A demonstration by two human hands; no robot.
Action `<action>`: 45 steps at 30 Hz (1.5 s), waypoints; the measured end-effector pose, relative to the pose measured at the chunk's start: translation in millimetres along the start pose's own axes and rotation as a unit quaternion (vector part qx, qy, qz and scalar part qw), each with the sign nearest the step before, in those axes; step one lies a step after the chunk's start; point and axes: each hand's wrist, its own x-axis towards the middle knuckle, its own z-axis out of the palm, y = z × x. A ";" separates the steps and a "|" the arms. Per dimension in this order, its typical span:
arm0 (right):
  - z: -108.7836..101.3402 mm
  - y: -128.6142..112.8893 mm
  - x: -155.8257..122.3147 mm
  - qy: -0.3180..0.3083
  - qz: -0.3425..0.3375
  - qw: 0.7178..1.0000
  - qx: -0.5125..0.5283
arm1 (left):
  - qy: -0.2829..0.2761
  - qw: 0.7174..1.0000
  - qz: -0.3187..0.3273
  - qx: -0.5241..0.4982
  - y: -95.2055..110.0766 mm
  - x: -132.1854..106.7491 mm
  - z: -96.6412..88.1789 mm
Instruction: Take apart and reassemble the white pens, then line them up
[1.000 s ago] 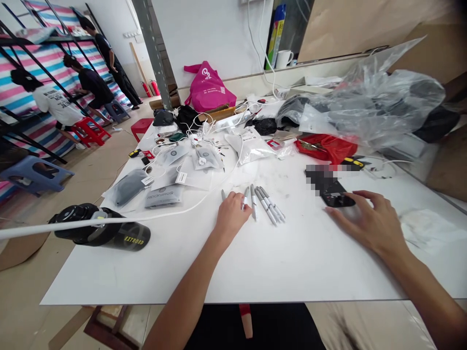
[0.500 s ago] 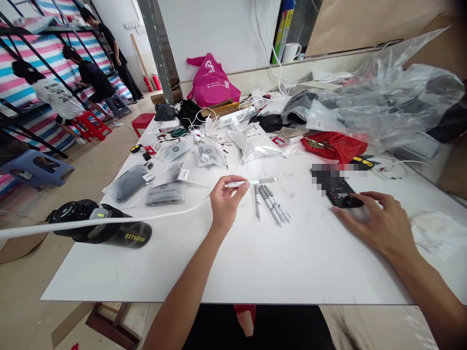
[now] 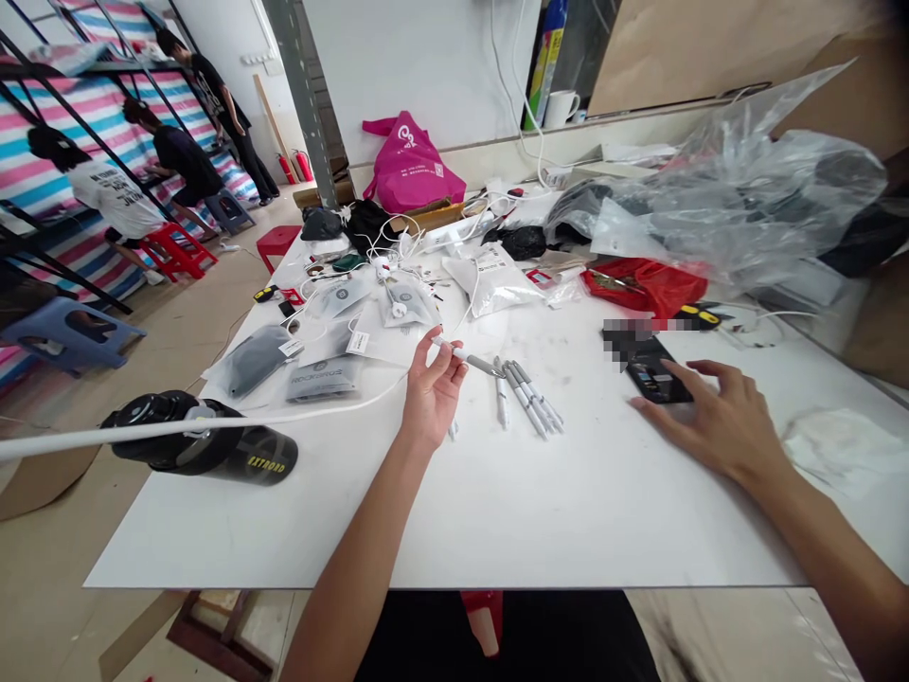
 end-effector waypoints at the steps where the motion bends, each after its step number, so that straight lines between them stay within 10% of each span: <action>1: 0.6 0.0 0.3 -0.006 0.003 1.000 -0.004 | -0.004 1.000 -0.004 -0.001 0.0 0.1 -0.2; 13: 0.8 -2.0 -1.3 0.053 -0.001 0.997 0.052 | -0.001 1.000 -0.013 0.028 0.2 0.1 -0.5; 18: -14.8 -42.1 1.4 0.071 -0.023 0.987 0.143 | -0.015 0.990 -0.019 0.141 -3.2 4.6 -5.0; 27: -59.5 -187.0 36.2 -0.238 -0.047 0.802 0.546 | -0.184 0.897 -0.151 0.374 -10.6 -9.6 -2.9; 32: -44.5 -202.8 59.5 -0.257 -0.090 0.812 0.516 | -0.128 0.908 -0.108 0.385 -9.4 0.3 -14.7; 39: -11.0 -192.7 52.8 -0.240 0.019 0.729 0.641 | -0.106 0.945 0.011 0.311 -1.8 13.3 -23.1; 45: -7.9 -190.6 45.7 -0.219 0.000 0.768 0.602 | 0.016 0.936 0.045 0.349 -15.9 13.6 -24.4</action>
